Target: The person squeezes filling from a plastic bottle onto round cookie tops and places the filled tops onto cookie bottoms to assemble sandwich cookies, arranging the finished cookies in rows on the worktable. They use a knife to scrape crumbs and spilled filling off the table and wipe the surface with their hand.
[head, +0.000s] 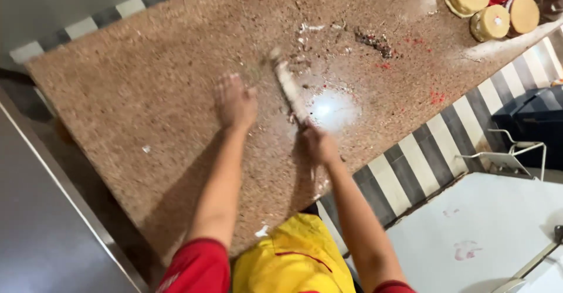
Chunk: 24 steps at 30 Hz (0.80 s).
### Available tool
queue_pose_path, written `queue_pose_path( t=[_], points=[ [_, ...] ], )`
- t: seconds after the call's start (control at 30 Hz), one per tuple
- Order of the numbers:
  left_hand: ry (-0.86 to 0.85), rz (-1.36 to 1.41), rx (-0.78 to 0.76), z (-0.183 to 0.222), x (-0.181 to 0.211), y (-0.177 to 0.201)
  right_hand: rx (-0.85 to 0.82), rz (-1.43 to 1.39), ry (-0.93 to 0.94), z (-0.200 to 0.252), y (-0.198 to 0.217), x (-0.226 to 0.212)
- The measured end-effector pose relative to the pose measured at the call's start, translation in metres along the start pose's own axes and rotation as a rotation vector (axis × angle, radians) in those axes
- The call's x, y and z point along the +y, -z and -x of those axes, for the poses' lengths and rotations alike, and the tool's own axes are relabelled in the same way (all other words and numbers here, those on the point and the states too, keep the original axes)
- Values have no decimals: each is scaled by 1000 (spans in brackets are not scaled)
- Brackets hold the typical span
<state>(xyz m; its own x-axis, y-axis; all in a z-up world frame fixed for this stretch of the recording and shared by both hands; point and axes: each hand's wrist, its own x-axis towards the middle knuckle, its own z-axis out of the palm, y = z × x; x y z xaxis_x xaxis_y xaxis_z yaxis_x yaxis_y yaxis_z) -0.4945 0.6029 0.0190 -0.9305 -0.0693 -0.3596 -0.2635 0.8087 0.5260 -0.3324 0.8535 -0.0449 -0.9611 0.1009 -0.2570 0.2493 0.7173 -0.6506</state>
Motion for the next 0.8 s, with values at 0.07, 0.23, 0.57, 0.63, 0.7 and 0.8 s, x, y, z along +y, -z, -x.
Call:
queue_pose_path(
  t=[0.07,0.23,0.57,0.63,0.7,0.8],
  points=[
    [-277,7,-46,5,49,-48,116,67,-12,-15,66,25],
    [-426,356,251,53,52,-147,149,2,163,46,181,119],
    [600,-186,732,327,-160,-204,55,16,49,130,136,226],
    [551,-144,630,287,-90,-216,56,1,231,107,125,193],
    [499,-96,525,247,-17,-230,57,-3,414,87,131,175],
    [317,-161,445,185,80,-252,20,-116,326,62,169,173]
  ],
)
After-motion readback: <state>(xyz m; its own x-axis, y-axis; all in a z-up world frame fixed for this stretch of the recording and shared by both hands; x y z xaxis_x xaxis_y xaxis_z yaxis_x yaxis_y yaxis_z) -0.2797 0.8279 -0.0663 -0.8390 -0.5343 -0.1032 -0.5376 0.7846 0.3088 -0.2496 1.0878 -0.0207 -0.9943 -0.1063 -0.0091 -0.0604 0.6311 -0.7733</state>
